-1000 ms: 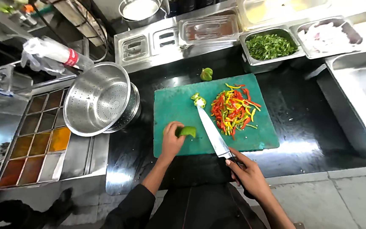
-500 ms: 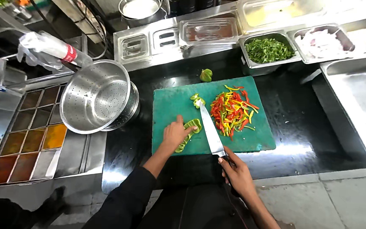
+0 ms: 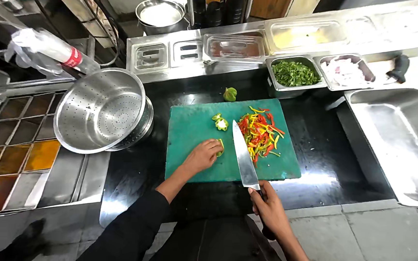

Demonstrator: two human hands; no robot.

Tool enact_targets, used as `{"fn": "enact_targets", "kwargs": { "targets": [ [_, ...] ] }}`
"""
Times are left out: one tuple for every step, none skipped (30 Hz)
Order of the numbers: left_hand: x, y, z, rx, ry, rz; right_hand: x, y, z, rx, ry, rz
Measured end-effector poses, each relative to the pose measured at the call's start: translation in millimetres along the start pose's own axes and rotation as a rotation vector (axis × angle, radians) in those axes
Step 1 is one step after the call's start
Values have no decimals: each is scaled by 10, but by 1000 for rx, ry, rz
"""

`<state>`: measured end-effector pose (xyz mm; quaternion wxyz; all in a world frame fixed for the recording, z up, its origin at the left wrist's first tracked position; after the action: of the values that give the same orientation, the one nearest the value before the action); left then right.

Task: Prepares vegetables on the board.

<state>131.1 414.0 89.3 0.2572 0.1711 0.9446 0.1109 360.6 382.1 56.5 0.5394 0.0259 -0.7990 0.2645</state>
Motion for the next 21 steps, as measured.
{"fn": "enact_targets", "kwargs": {
  "targets": [
    [6,13,-10,18,0,21,30,-6,36,40,54,23],
    [6,22,-15,32,3,44,61,-18,76,75,85,47],
    [8,30,-12,46,12,64,87,-27,109,99,103,68],
    [7,38,-7,54,15,84,114,-31,137,120,112,79],
    [8,47,-6,56,17,102,142,-28,163,139,108,80],
    [12,58,-5,59,11,112,160,-22,182,158,63,80],
    [14,66,-2,63,-6,109,168,-9,187,165,-37,70],
    [11,64,6,67,-32,93,161,7,184,166,-169,58],
    [-21,43,20,70,-65,74,141,11,185,174,-306,53],
    [-84,2,52,75,-92,65,138,1,189,177,-419,51],
    [-164,-41,85,72,-101,68,157,-17,192,180,-506,60],
    [-238,-83,108,64,-101,71,185,-37,201,189,-573,77],
    [-293,-112,115,58,-93,67,213,-56,217,204,-631,105],
    [-329,-122,115,57,-80,69,234,-73,235,225,-680,145],
    [-346,-123,124,70,-64,72,245,-92,253,241,-716,181],
    [-355,-122,144,95,-46,79,252,-114,271,256,-749,209],
    [-360,-109,161,125,-37,95,267,-126,285,260,-782,214],
    [-364,-92,173,155,-34,114,289,-135,298,258,-814,202],
    [-366,-82,182,181,-34,131,313,-149,313,262,-845,195],
    [-367,-75,183,198,-37,148,342,-164,329,266,-870,191],
    [-364,-68,177,206,-36,171,370,-171,347,269,-889,184]
  ]
}}
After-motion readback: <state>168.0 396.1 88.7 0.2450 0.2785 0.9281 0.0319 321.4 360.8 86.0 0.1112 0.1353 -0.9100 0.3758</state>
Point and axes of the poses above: each hand's wrist, its own y-axis towards the middle knuckle, its own z-axis out of the palm, x = y × z, the point moved 10 cm from there along y, towards the middle knuckle
